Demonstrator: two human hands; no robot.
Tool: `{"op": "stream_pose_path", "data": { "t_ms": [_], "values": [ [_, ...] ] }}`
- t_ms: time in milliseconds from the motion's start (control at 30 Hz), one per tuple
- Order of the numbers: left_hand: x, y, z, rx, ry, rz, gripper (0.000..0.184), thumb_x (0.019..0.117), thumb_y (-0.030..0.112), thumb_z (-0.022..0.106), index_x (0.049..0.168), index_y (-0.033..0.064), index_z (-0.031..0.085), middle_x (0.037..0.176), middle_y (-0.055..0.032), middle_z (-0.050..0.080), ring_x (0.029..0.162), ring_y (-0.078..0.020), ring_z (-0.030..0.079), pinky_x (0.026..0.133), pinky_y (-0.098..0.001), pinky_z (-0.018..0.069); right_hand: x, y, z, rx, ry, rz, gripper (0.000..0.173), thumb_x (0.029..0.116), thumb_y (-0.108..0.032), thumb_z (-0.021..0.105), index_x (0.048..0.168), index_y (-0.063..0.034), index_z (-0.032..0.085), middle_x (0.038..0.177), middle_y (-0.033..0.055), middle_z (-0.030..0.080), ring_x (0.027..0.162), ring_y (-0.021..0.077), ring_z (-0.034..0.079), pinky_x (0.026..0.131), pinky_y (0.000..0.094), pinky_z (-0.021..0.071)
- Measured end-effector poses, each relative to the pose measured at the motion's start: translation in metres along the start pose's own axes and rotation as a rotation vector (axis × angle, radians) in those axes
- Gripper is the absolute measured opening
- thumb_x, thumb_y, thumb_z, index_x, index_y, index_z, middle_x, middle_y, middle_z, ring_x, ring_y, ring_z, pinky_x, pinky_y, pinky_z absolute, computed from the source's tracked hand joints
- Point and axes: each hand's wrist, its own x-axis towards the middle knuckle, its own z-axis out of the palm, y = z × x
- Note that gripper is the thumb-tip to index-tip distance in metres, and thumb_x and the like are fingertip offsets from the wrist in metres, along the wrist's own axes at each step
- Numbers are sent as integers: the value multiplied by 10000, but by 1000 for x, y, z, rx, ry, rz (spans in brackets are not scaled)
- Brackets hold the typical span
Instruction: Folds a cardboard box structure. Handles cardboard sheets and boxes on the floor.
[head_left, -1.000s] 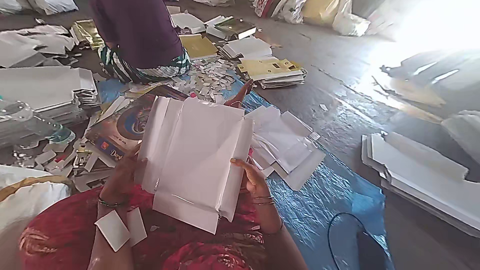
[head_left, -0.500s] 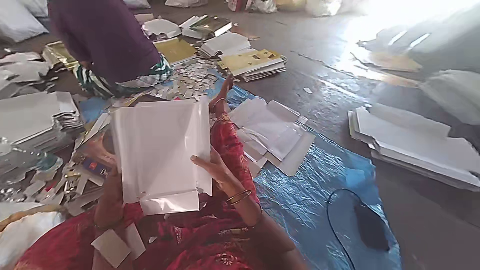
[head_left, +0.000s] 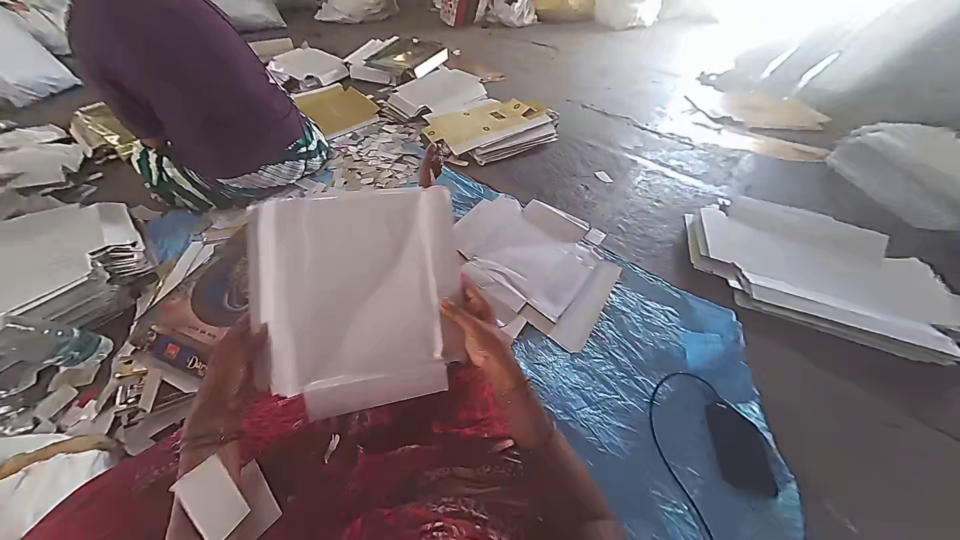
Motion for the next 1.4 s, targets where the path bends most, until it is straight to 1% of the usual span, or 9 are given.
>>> {"op": "stream_pose_path", "data": {
  "t_ms": [233, 300, 433, 500, 567, 733, 933, 1167, 1400],
  "values": [
    [76, 70, 124, 363, -307, 110, 405, 1066, 215, 544, 1464, 167, 488, 1179, -131, 664, 908, -197, 657, 790, -410, 563, 7, -41, -101, -305, 227, -217, 709, 990, -147, 604, 1588, -44, 237, 1288, 165, 633, 1047, 153, 697, 894, 334, 607],
    [100, 85, 172, 462, -411, 195, 479, 1046, 176, 586, 1506, 155, 455, 1197, -199, 669, 959, -278, 669, 853, -462, 549, 19, -49, -127, -352, 383, -321, 743, 991, -131, 581, 1613, -65, 182, 1481, 190, 485, 1191, 143, 627, 971, 315, 561],
    [177, 64, 276, 481, -616, 377, 616, 989, -15, 527, 1563, -6, 302, 1367, -255, 598, 1166, -317, 651, 977, -457, 529, 57, -16, -197, -573, 593, -316, 615, 1001, -98, 572, 1547, 44, 327, 1588, 254, 367, 1443, 257, 435, 1171, 367, 398],
    [171, 49, 303, 625, -578, 285, 601, 954, -20, 578, 1524, -8, 388, 1407, -233, 582, 1224, -369, 616, 1002, -515, 513, 70, 20, -233, -694, 628, -172, 576, 1010, -85, 564, 1528, 70, 366, 1588, 283, 359, 1477, 332, 381, 1203, 434, 335],
    [141, 54, 313, 763, -663, -9, 567, 987, -31, 566, 1522, 42, 394, 1471, -185, 537, 1310, -375, 541, 1074, -541, 435, 76, 51, -258, -700, 643, -5, 606, 999, -48, 574, 1545, 65, 336, 1607, 280, 330, 1495, 349, 346, 1214, 451, 309],
    [160, -38, 310, 777, -772, 184, 487, 983, 118, 627, 1461, 89, 540, 1325, -147, 665, 1228, -350, 622, 1052, -597, 448, 82, 68, -263, -765, 701, 98, 623, 997, -54, 587, 1560, 31, 335, 1621, 259, 321, 1496, 363, 347, 1211, 474, 301],
    [162, -23, 255, 375, -715, 6, 481, 1043, 26, 506, 1513, 13, 401, 1391, -194, 586, 1160, -256, 644, 973, -405, 530, 88, 56, -260, -879, 647, 159, 644, 1006, -69, 584, 1574, 33, 296, 1620, 269, 314, 1491, 368, 354, 1210, 469, 301],
    [132, -11, 183, 308, -675, -48, 380, 1064, 46, 470, 1444, 57, 483, 1333, -127, 626, 942, -187, 679, 801, -353, 561, 92, 46, -276, -893, 564, 183, 647, 1020, -80, 559, 1586, 30, 265, 1648, 265, 248, 1533, 347, 270, 1235, 471, 249],
    [164, -25, 290, 110, -661, -58, 417, 1056, 92, 528, 1454, -13, 459, 1313, -217, 614, 1134, -253, 647, 987, -404, 529, 89, 56, -277, -859, 586, 170, 672, 1008, -91, 579, 1592, 12, 264, 1653, 261, 234, 1532, 337, 272, 1225, 469, 270]
  ]
}}
